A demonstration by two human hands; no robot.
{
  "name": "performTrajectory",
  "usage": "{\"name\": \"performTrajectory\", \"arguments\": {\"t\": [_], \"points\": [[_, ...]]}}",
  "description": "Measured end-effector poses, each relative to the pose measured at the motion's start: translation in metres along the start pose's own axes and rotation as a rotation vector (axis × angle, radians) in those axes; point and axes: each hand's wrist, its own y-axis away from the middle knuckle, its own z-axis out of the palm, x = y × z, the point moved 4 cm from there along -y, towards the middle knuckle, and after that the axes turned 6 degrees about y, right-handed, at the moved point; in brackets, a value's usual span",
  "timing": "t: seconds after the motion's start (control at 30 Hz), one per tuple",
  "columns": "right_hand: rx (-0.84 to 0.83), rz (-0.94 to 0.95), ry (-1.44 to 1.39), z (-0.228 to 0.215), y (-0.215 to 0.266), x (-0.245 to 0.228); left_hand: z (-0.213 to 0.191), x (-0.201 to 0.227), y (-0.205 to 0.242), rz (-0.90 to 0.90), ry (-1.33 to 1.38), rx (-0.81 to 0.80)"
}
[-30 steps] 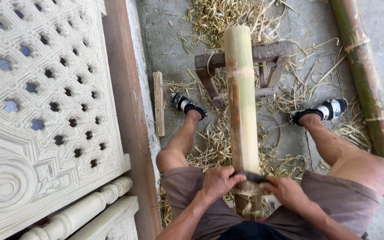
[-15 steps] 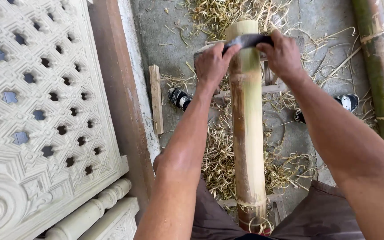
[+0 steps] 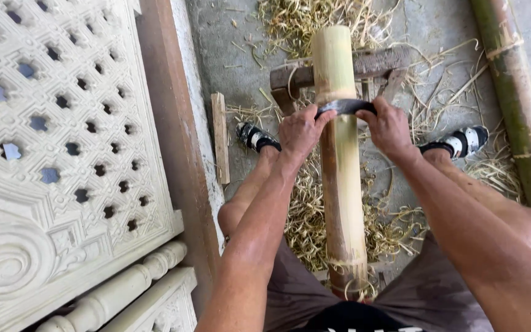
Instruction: Shaving the outer layer of a bamboo pole with a curved drawknife.
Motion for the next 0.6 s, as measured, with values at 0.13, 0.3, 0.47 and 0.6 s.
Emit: {"name": "performTrajectory", "arguments": {"t": [0.13,0.3,0.47,0.6], "points": [[0.005,0.016,-0.023,0.017,0.067,0.014,0.005,0.014,0.063,0.058,-0.001,0.015],[-0.029,0.025,-0.046,0.023,0.151,0.015,-0.006,0.040,0.140,0.047,0.020,-0.037],[-0.105,0.018,-0.096,0.032,0.248,0.028,-0.017,0.073,0.236,0.018,0.072,-0.143],[-0.431,-0.006,-0.034,0.053,0.292,0.061,-0.028,0.088,0.279,0.008,0.186,-0.203]]}}
